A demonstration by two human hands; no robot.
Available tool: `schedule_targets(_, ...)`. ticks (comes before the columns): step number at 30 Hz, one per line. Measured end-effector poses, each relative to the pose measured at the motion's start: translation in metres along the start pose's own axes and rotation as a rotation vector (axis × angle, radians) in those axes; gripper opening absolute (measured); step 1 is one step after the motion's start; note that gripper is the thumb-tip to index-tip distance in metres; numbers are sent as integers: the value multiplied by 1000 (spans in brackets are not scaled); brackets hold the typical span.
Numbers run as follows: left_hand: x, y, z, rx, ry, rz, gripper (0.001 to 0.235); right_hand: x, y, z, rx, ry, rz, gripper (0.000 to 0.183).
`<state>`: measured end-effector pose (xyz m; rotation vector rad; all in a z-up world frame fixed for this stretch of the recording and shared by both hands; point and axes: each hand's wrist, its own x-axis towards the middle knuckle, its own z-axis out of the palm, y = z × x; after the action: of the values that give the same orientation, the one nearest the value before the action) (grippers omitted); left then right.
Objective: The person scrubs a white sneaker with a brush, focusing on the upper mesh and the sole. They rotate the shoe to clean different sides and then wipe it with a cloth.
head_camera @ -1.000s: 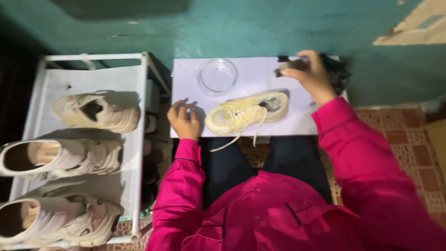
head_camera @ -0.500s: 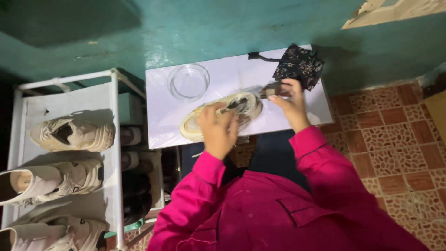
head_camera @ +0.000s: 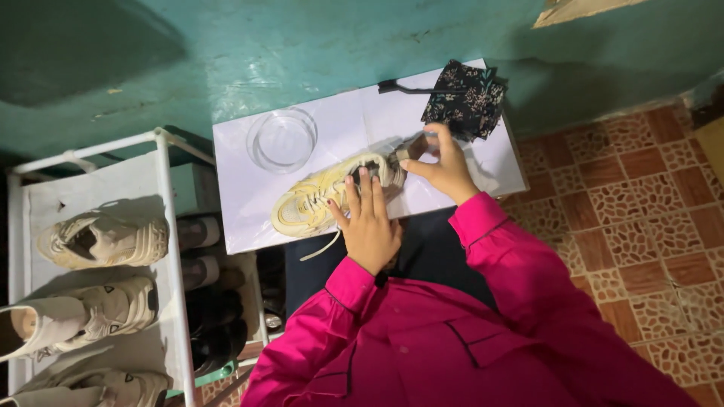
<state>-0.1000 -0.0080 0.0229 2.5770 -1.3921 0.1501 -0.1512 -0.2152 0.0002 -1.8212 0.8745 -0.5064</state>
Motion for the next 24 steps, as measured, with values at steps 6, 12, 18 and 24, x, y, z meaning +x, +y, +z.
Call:
schedule_targets(6, -2, 0, 10, 41, -6, -1, 105, 3, 3, -2, -105, -79, 88, 84)
schedule_targets(12, -1, -3, 16, 44, -13, 3, 105, -9, -32, -11, -42, -116, -16, 85)
schedule_targets(18, 0, -5, 14, -19, -16, -3, 97, -4, -18, -12, -46, -107, -93, 91)
schedule_targets(24, -8, -22, 23, -81, 78, 42, 69, -13, -9, -15, -49, -76, -213, 92)
